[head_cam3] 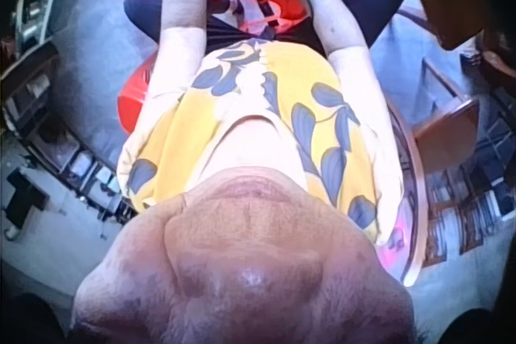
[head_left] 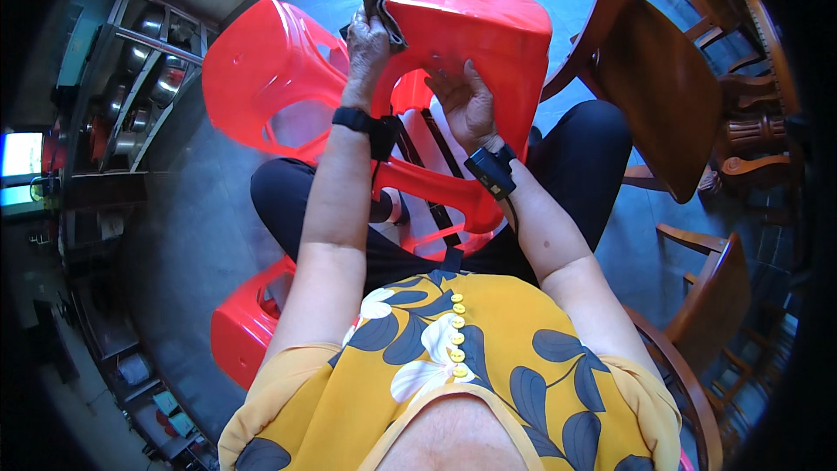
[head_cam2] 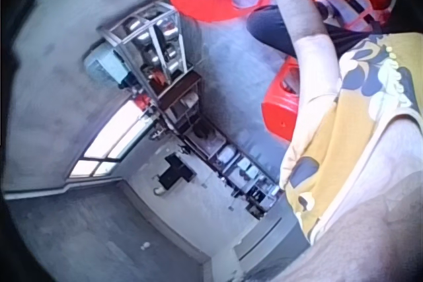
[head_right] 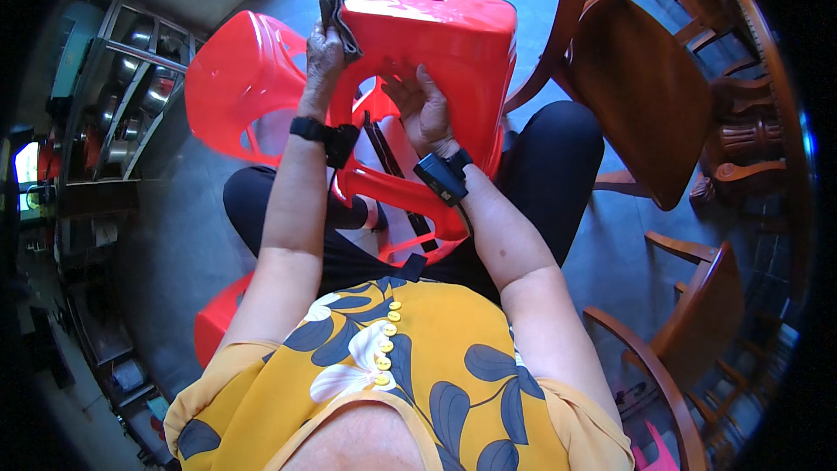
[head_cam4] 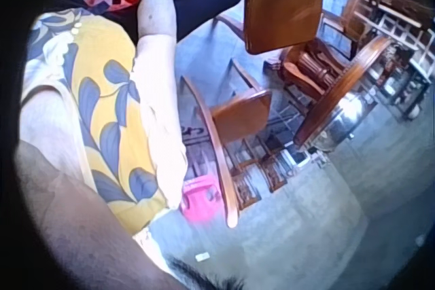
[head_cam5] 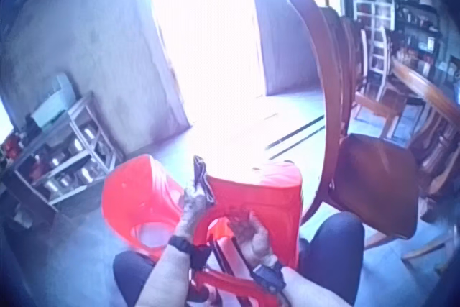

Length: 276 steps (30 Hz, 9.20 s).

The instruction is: The person sits on the floor and wipes the seat of a wooden chair with a cloth. They then pick up a red plastic stool and wipe its seat and legs before returning to wipe the wooden chair again.

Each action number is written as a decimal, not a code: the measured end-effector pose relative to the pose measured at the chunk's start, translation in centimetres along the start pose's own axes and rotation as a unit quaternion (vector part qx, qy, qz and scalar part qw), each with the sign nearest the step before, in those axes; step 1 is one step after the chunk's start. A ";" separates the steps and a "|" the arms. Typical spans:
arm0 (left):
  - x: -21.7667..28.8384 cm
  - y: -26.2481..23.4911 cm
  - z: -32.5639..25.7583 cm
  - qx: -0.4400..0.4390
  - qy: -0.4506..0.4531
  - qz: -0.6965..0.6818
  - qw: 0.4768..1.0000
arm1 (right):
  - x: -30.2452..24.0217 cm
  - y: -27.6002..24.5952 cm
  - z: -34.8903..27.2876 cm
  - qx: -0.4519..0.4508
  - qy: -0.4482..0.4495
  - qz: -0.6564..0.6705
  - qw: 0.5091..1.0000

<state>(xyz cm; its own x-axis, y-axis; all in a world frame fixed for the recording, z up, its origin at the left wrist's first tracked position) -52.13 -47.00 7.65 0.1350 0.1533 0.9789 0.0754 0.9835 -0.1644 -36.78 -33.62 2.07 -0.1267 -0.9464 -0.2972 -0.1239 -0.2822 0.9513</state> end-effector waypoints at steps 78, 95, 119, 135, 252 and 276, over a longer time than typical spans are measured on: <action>-16.0 -6.7 -16.6 0.253 -0.145 -0.080 0.953 | -3.4 1.7 1.1 0.068 -0.071 -0.148 0.984; -18.3 -0.6 -12.6 -0.070 -0.197 0.343 0.916 | -3.3 0.6 0.9 0.058 -0.063 -0.094 0.992; 7.0 4.1 -9.4 -0.026 0.212 0.275 0.937 | -1.5 1.8 -1.9 0.010 -0.003 -0.100 0.995; -1.9 2.9 2.7 -0.043 0.037 0.138 0.989 | -2.3 0.0 -4.2 0.061 -0.034 -0.161 0.985; -5.4 1.6 -0.5 -0.126 0.131 0.438 0.880 | -15.5 -3.2 5.5 0.231 -0.251 -0.799 0.494; -7.2 2.4 8.0 -0.358 -0.101 0.062 0.926 | -15.0 -2.8 4.9 0.262 -0.268 -0.777 0.505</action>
<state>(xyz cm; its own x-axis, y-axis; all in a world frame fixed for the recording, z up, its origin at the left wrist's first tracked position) -60.84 -44.99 1.15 0.0055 0.3471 0.9378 0.7172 0.6521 -0.2456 -39.39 -17.84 3.50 0.2930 0.5730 -0.7654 -0.7101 -0.4055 -0.5755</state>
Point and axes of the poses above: each hand's wrist, its own z-axis towards the middle knuckle, its own y-axis out of the palm, x = y × z, the point moved 8 cm from there along z, towards the middle knuckle, and after that the axes turned 3 degrees about -y, right-handed, at the moved point
